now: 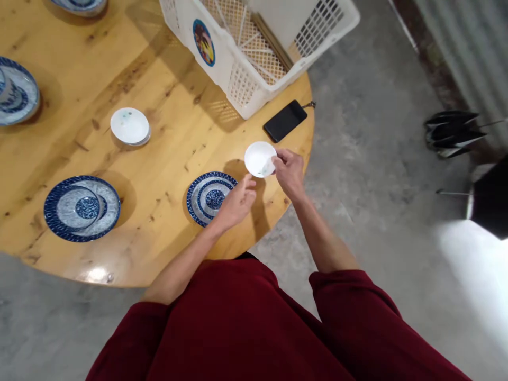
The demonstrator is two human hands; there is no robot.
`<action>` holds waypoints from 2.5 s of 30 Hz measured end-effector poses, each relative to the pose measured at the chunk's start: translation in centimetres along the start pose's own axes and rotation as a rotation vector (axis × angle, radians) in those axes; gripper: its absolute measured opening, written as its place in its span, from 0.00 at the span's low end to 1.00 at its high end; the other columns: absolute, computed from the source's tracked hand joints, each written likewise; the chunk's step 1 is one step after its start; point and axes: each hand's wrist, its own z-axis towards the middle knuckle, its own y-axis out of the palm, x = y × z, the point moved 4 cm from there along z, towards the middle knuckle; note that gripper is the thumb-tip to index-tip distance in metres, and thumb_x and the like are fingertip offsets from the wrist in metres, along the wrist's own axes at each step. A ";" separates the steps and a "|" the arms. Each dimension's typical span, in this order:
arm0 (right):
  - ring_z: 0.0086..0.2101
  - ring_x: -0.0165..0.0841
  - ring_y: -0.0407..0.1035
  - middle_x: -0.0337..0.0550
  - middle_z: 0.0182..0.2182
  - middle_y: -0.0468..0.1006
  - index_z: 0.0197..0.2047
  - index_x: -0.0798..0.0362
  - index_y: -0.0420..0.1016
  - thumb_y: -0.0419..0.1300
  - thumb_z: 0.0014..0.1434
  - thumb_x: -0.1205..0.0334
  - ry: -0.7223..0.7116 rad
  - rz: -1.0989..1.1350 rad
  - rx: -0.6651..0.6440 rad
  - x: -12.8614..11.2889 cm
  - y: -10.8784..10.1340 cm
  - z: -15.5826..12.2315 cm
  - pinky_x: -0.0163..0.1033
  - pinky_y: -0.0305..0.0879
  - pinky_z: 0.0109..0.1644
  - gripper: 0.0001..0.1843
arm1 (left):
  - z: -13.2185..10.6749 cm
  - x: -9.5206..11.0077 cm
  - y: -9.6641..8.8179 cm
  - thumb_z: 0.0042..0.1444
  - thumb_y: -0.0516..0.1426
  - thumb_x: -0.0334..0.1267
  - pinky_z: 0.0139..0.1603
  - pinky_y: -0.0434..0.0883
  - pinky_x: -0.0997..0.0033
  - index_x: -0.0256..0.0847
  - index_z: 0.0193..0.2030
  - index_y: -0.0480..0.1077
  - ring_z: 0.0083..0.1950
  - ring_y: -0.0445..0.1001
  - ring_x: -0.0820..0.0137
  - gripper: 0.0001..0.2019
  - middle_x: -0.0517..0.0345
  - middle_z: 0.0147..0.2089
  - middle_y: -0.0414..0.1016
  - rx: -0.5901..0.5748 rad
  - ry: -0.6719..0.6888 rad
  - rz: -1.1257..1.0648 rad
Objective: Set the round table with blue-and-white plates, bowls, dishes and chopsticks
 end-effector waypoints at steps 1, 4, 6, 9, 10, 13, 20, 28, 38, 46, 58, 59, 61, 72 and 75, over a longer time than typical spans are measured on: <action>0.32 0.36 0.72 0.41 0.30 0.77 0.40 0.53 0.79 0.56 0.60 0.53 0.044 -0.017 0.012 1.5 -0.3 -0.8 0.45 0.77 0.40 0.15 | -0.7 -0.9 1.6 0.70 0.51 0.46 0.58 0.74 0.53 0.39 0.74 0.55 0.55 0.79 0.59 0.29 0.37 0.66 0.70 -0.045 -0.050 -0.030; 0.32 0.38 0.73 0.42 0.29 0.78 0.39 0.54 0.79 0.54 0.56 0.56 0.118 -0.047 0.033 4.3 0.1 -2.6 0.45 0.75 0.40 0.16 | -2.7 -3.1 4.7 0.68 0.51 0.42 0.61 0.73 0.53 0.35 0.75 0.53 0.55 0.78 0.60 0.31 0.35 0.66 0.70 -0.106 -0.175 -0.053; 0.33 0.39 0.74 0.43 0.30 0.79 0.38 0.53 0.79 0.53 0.54 0.57 0.120 -0.059 0.026 5.1 0.7 -3.3 0.45 0.74 0.41 0.16 | -3.9 -4.1 5.6 0.67 0.51 0.41 0.62 0.72 0.53 0.36 0.76 0.53 0.57 0.78 0.60 0.32 0.36 0.66 0.71 -0.105 -0.235 -0.033; 0.34 0.40 0.75 0.45 0.31 0.80 0.37 0.53 0.79 0.52 0.53 0.57 0.099 -0.075 0.001 5.5 1.5 -3.4 0.45 0.72 0.43 0.16 | -5.7 -5.1 6.0 0.66 0.52 0.41 0.63 0.72 0.54 0.37 0.73 0.61 0.60 0.76 0.58 0.29 0.39 0.64 0.74 -0.104 -0.298 -0.007; 0.35 0.41 0.75 0.45 0.31 0.81 0.37 0.53 0.79 0.51 0.53 0.57 0.095 -0.073 -0.007 5.6 1.7 -3.3 0.45 0.72 0.43 0.16 | -6.3 -5.3 5.9 0.66 0.52 0.42 0.63 0.72 0.54 0.37 0.70 0.64 0.61 0.76 0.58 0.27 0.40 0.63 0.75 -0.103 -0.313 -0.001; 0.36 0.42 0.75 0.47 0.33 0.82 0.39 0.53 0.79 0.51 0.54 0.58 0.081 -0.064 -0.035 5.9 2.0 -2.6 0.46 0.72 0.44 0.17 | -8.0 -6.2 5.2 0.65 0.54 0.42 0.65 0.71 0.55 0.37 0.65 0.70 0.62 0.76 0.58 0.24 0.41 0.60 0.78 -0.073 -0.357 0.017; 0.37 0.44 0.75 0.49 0.34 0.82 0.42 0.54 0.80 0.50 0.54 0.61 0.069 -0.109 -0.091 6.3 2.5 -1.4 0.50 0.73 0.48 0.19 | -11.5 -7.4 3.5 0.64 0.56 0.51 0.66 0.71 0.55 0.37 0.64 0.70 0.61 0.77 0.57 0.27 0.41 0.62 0.77 0.017 -0.424 0.017; 0.34 0.41 0.74 0.45 0.30 0.80 0.44 0.54 0.81 0.54 0.56 0.59 0.114 0.032 -0.089 6.7 2.3 -1.6 0.51 0.75 0.48 0.18 | -12.5 -6.6 2.8 0.65 0.53 0.53 0.65 0.71 0.55 0.36 0.64 0.70 0.60 0.78 0.58 0.29 0.40 0.59 0.78 0.106 -0.462 0.130; 0.26 0.32 0.72 0.44 0.32 0.80 0.41 0.54 0.77 0.54 0.61 0.45 0.332 0.289 0.055 6.6 -0.6 -8.1 0.37 0.69 0.31 0.21 | -14.3 -4.1 1.6 0.64 0.52 0.52 0.60 0.74 0.59 0.39 0.55 0.76 0.54 0.81 0.59 0.23 0.45 0.52 0.83 0.117 -0.494 0.210; 0.23 0.30 0.70 0.41 0.29 0.79 0.40 0.53 0.77 0.57 0.57 0.41 0.489 0.419 0.059 8.1 -2.7 -16.2 0.37 0.67 0.30 0.23 | -16.5 -4.1 1.0 0.60 0.52 0.50 0.62 0.73 0.58 0.38 0.54 0.76 0.55 0.80 0.57 0.24 0.47 0.51 0.83 0.269 -0.587 0.348; 0.25 0.30 0.70 0.41 0.31 0.79 0.43 0.53 0.77 0.55 0.60 0.45 0.382 0.420 -0.070 7.6 -1.8 -13.7 0.37 0.68 0.32 0.21 | -19.1 -5.2 4.2 0.60 0.52 0.57 0.59 0.74 0.53 0.35 0.56 0.75 0.55 0.80 0.54 0.29 0.43 0.53 0.82 0.370 -0.668 0.349; 0.25 0.30 0.70 0.41 0.31 0.79 0.43 0.53 0.77 0.55 0.60 0.45 0.383 0.423 -0.072 7.6 -1.8 -14.3 0.37 0.68 0.32 0.21 | -19.5 -5.5 4.4 0.60 0.52 0.56 0.59 0.74 0.53 0.36 0.55 0.75 0.55 0.80 0.54 0.28 0.43 0.53 0.82 0.374 -0.672 0.346; 0.25 0.30 0.70 0.41 0.31 0.79 0.43 0.53 0.77 0.56 0.60 0.45 0.397 0.438 -0.071 7.6 -1.9 -15.6 0.37 0.67 0.31 0.21 | -20.0 -5.8 4.4 0.60 0.52 0.56 0.59 0.74 0.53 0.38 0.54 0.76 0.55 0.80 0.55 0.26 0.44 0.52 0.82 0.377 -0.665 0.340; 0.22 0.29 0.69 0.41 0.26 0.79 0.37 0.54 0.76 0.59 0.49 0.47 0.538 0.529 0.153 6.2 -0.2 -21.3 0.35 0.65 0.26 0.19 | -23.6 -6.5 -2.0 0.59 0.52 0.57 0.61 0.73 0.57 0.38 0.56 0.74 0.54 0.80 0.57 0.28 0.44 0.52 0.82 0.331 -0.482 0.357; 0.21 0.29 0.69 0.41 0.25 0.79 0.36 0.54 0.76 0.60 0.48 0.47 0.578 0.551 0.192 4.4 2.1 -24.2 0.35 0.65 0.25 0.19 | -27.3 -6.9 -5.6 0.58 0.53 0.59 0.62 0.72 0.55 0.38 0.55 0.75 0.56 0.79 0.56 0.29 0.43 0.54 0.81 0.378 -0.478 0.365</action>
